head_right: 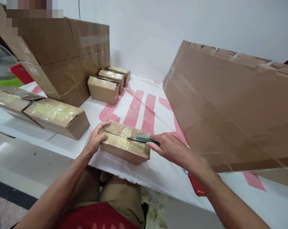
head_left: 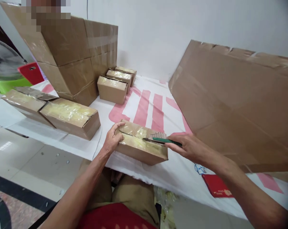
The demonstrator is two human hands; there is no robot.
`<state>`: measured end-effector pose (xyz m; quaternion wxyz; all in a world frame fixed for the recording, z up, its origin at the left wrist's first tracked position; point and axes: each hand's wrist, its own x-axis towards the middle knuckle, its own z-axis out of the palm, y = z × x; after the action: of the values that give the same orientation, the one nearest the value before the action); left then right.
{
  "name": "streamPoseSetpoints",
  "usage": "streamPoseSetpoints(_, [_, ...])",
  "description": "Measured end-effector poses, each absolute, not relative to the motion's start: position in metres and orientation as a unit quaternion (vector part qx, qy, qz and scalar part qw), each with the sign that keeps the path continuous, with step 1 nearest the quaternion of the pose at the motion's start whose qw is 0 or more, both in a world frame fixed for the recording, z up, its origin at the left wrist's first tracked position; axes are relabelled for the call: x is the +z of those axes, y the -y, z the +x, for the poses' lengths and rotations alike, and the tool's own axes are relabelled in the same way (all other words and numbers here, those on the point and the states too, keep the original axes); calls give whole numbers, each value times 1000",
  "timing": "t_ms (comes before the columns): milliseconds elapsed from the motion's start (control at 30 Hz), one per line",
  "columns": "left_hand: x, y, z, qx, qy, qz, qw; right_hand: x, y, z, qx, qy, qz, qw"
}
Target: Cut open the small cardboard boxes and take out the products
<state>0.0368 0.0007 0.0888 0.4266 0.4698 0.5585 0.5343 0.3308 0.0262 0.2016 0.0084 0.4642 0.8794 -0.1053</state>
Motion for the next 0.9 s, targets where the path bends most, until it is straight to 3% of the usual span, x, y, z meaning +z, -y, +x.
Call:
streamPoseSetpoints(200, [86, -1, 36, 548, -548, 469, 423, 208, -17, 356, -130, -871, 472, -31])
streamPoseSetpoints(400, [87, 0, 37, 548, -549, 474, 416, 214, -3, 351, -141, -864, 467, -125])
streamPoseSetpoints(633, [87, 0, 37, 547, -551, 474, 415, 179, -13, 333, -80, -888, 452, -37])
streamPoseSetpoints(767, [87, 0, 36, 549, -551, 475, 412, 186, -15, 336, -41, -885, 464, 2])
streamPoseSetpoints(900, [81, -1, 31, 559, -540, 467, 422, 201, -11, 369, -117, -875, 463, -76])
